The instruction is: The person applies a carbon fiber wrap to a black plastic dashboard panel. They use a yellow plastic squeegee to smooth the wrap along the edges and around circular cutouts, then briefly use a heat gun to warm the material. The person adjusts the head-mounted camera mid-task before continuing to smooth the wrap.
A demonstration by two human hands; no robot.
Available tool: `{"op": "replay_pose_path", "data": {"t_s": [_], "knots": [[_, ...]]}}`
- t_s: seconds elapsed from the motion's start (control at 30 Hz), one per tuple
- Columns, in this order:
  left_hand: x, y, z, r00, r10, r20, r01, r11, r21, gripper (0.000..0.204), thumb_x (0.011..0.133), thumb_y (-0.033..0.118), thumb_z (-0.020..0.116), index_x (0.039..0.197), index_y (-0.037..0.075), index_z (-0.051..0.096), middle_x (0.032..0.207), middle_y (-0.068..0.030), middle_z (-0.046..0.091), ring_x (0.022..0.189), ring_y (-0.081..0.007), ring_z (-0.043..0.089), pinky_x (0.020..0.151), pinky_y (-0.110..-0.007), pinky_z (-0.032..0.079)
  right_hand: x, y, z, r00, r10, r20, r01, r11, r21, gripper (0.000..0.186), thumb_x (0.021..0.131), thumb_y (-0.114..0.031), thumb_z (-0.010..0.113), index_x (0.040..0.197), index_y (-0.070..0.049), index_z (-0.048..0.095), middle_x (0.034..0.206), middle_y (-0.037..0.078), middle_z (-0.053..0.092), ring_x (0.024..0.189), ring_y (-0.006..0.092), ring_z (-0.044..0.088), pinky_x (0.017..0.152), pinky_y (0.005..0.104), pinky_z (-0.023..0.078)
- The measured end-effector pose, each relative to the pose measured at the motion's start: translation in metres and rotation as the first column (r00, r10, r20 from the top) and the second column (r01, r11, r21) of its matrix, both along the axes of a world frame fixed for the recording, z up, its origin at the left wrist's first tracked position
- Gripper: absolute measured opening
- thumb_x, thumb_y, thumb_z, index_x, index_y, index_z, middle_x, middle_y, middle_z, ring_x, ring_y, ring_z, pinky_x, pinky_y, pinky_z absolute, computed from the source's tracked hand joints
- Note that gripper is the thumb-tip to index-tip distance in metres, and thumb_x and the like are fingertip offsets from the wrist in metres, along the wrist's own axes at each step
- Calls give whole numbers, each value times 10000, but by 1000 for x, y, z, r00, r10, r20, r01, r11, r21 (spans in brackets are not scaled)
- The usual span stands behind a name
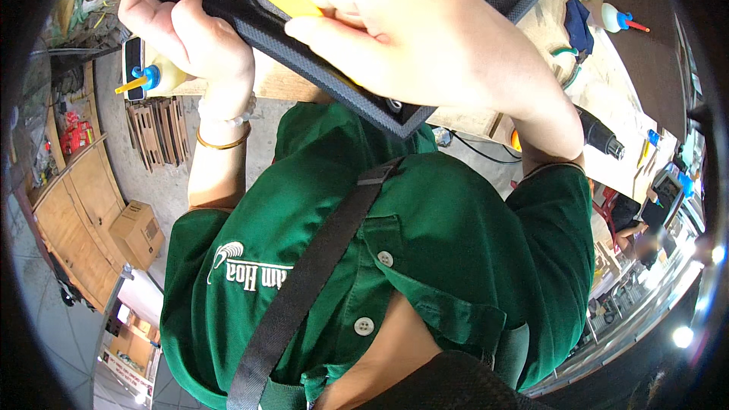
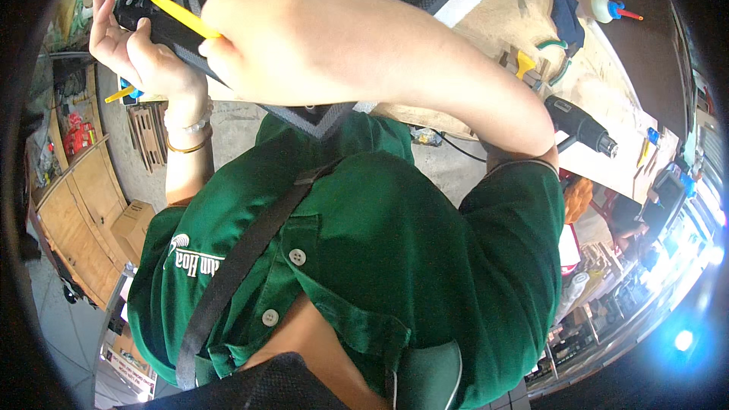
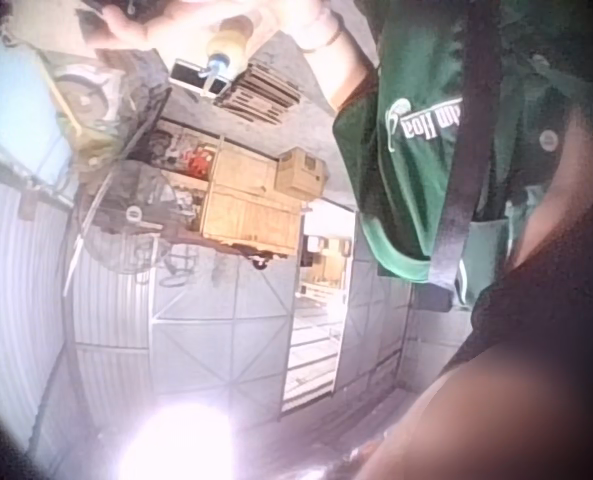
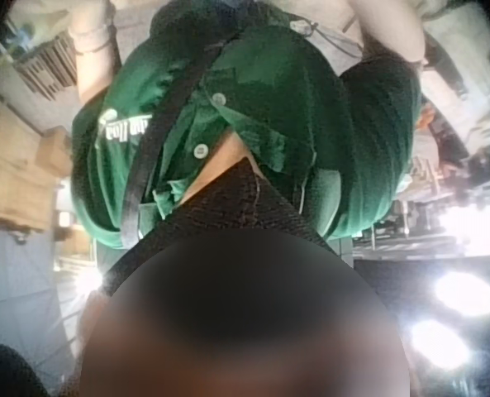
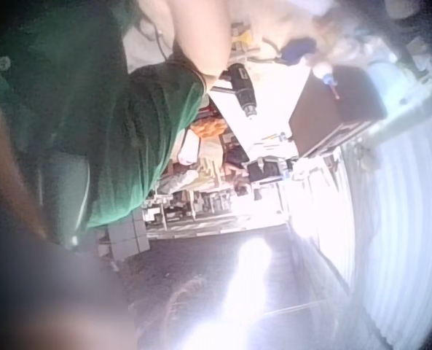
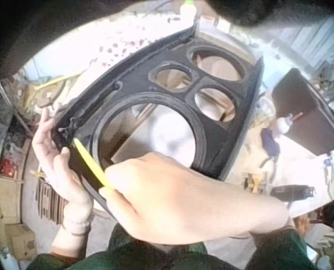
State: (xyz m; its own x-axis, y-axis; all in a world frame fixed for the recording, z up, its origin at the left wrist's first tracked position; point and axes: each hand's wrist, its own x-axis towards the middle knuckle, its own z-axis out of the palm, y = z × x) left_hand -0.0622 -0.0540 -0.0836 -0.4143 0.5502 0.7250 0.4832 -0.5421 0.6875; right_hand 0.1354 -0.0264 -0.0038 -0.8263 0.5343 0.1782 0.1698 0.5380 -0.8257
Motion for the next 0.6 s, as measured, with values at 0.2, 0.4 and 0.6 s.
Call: {"op": "replay_pose_path", "data": {"t_s": [0.2, 0.4, 0.6], "knots": [[4, -5, 2, 1000, 5, -19, -6, 998, -70, 433, 800, -49, 398, 1224, 19, 452, 1471, -234, 418, 1437, -295, 328, 1173, -409, 211, 7, 5, 10, 996, 85, 27, -82, 992, -100, 193, 926, -107, 553, 802, 41, 559, 686, 236, 591, 680, 411, 624, 608, 465, 480], [-5, -2, -3, 991, 8, -134, -10, 1000, -11, 439, 791, -50, 391, 1221, 24, 444, 1460, -216, 430, 1445, -277, 312, 1168, -407, 210, 24, 1, -10, 983, 157, 98, -142, 979, -147, 212, 890, -193, 626, 805, 1, 614, 637, 130, 549, 580, 268, 556, 539, 382, 427], [3, -4, 5, 993, 90, 81, -82, 991, -102, 457, 834, -16, 487, 1281, -58, 403, 1345, -219, 431, 1431, -324, 295, 1197, -419, 149, 21, 6, -3, 961, 174, 216, -173, 985, -27, 214, 967, -188, 582, 941, 12, 653, 618, 110, 566, 527, 182, 517, 508, 349, 401]]}}
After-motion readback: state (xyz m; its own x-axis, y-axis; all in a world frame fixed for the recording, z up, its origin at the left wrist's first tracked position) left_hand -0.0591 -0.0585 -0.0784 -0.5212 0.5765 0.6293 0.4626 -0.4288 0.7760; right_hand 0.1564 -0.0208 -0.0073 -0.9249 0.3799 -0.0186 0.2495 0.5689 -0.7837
